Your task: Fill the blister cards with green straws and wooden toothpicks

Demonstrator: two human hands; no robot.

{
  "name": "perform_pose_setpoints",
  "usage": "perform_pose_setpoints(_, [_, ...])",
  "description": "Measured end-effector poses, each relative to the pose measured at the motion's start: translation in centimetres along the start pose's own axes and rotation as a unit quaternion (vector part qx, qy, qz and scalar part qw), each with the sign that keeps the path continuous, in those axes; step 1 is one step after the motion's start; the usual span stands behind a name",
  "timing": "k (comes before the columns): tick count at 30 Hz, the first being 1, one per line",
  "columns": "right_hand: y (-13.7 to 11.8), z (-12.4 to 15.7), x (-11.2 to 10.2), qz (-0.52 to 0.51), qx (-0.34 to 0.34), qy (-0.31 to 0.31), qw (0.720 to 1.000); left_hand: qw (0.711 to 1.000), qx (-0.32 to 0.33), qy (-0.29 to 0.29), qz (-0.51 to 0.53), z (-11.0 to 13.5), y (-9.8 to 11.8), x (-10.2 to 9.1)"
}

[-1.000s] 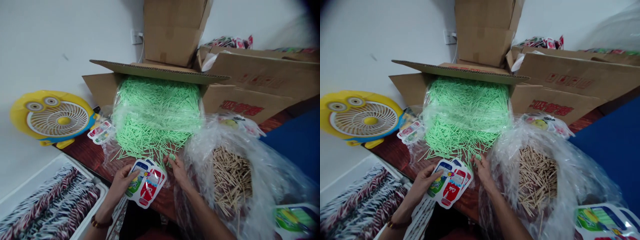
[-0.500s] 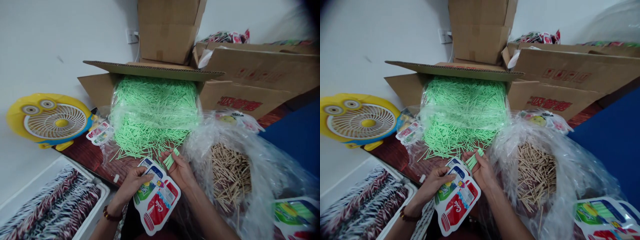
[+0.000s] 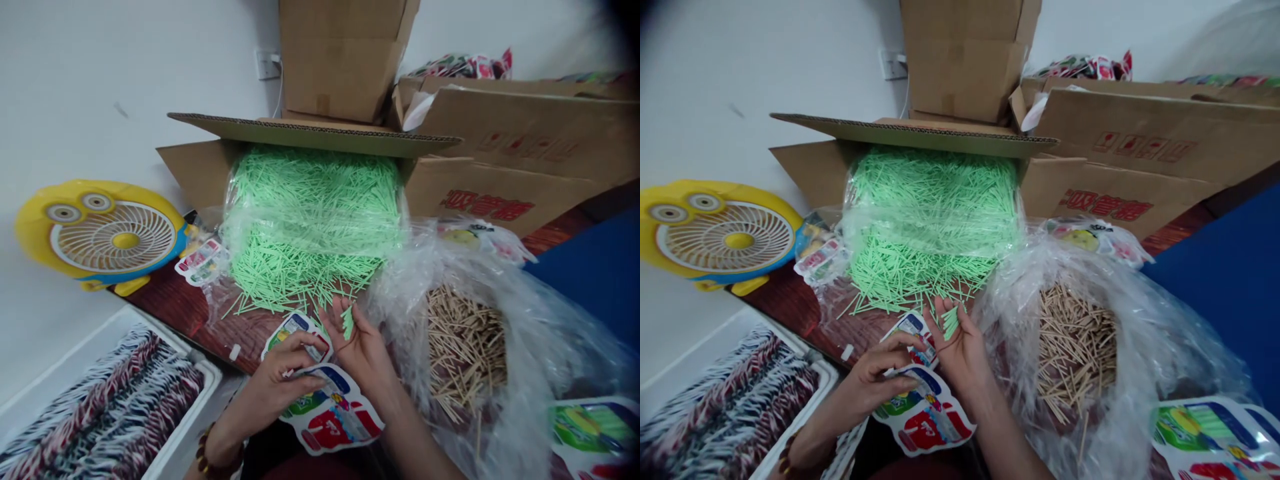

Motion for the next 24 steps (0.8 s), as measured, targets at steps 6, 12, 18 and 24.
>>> perform_pose_setpoints(6, [0.1,0.4,0.1,0.006,0.015,-0.009,1.0,0.997,0.024,-0.009,-0.075,0.6,0.9,0.9])
perform_pose_setpoints(12, [0.2,0.9,0.4,0.003,0.032,0.0,0.999,0.996,0.035,-0.022,-0.078,0.7,0.7,1.3])
perform_pose_setpoints(18, [0.1,1.1,0.7,-0.003,0.03,-0.002,1.0,0.996,0.037,-0.026,-0.078,0.8,0.8,1.3])
perform_pose_setpoints(24, [0.0,1.3,0.9,-0.007,0.035,0.014,0.999,0.996,0.044,-0.018,-0.078,0.9,1.0,1.3])
Point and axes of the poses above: each hand's wrist, its own z-axis away from the middle knuckle, its own x-axis out of the palm, y = z × x, the point moved 2 cm from there along -z, towards the middle knuckle, and after that the axes turned 15 degrees about -x, right-handed, at the moved point
